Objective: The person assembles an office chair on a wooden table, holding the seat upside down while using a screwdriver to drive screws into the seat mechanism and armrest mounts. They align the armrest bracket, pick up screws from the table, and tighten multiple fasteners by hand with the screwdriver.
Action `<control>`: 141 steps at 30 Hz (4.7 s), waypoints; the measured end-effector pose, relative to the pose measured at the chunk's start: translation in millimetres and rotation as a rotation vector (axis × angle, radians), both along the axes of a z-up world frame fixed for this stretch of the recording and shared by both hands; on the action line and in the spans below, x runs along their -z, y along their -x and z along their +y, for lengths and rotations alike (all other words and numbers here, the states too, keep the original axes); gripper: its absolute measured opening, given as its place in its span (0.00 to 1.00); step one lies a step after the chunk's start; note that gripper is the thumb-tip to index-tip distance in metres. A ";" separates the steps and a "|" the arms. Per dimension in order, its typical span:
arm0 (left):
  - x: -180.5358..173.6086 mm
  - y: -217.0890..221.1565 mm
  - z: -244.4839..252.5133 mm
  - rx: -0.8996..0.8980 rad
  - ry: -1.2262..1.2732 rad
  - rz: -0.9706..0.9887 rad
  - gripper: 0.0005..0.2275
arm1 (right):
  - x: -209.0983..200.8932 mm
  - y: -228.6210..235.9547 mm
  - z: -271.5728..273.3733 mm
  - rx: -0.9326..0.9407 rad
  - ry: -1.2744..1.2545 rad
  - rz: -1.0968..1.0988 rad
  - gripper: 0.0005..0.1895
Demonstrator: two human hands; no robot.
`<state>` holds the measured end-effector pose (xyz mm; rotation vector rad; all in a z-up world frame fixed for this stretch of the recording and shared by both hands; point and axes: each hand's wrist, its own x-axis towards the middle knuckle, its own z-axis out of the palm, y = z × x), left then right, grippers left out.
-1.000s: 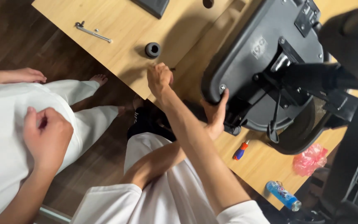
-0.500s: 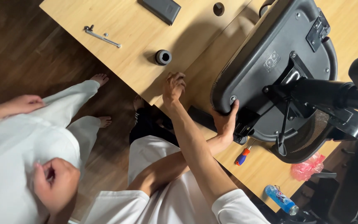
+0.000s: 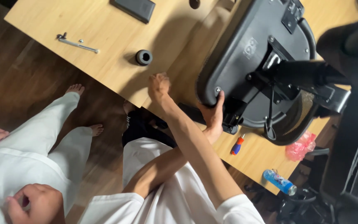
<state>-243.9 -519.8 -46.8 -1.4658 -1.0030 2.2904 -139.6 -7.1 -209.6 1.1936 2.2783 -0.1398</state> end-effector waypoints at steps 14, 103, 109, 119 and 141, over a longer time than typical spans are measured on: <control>69.1 88.9 12.2 0.764 0.246 0.753 0.16 | -363.2 -139.9 -79.2 0.104 0.034 1.079 0.16; -46.3 -243.1 524.9 1.740 0.751 0.896 0.46 | -48.8 -546.4 -44.8 1.243 -0.269 0.272 0.33; -49.0 -242.4 523.4 1.767 0.753 0.909 0.47 | -19.3 -559.3 -53.0 1.165 -0.322 0.323 0.24; -48.4 -242.5 523.8 1.776 0.765 0.903 0.47 | -246.0 -416.6 -128.6 0.765 -0.391 0.868 0.17; -43.5 -243.2 523.3 1.810 0.758 0.890 0.49 | -385.6 -307.6 -86.9 0.248 -0.403 0.620 0.24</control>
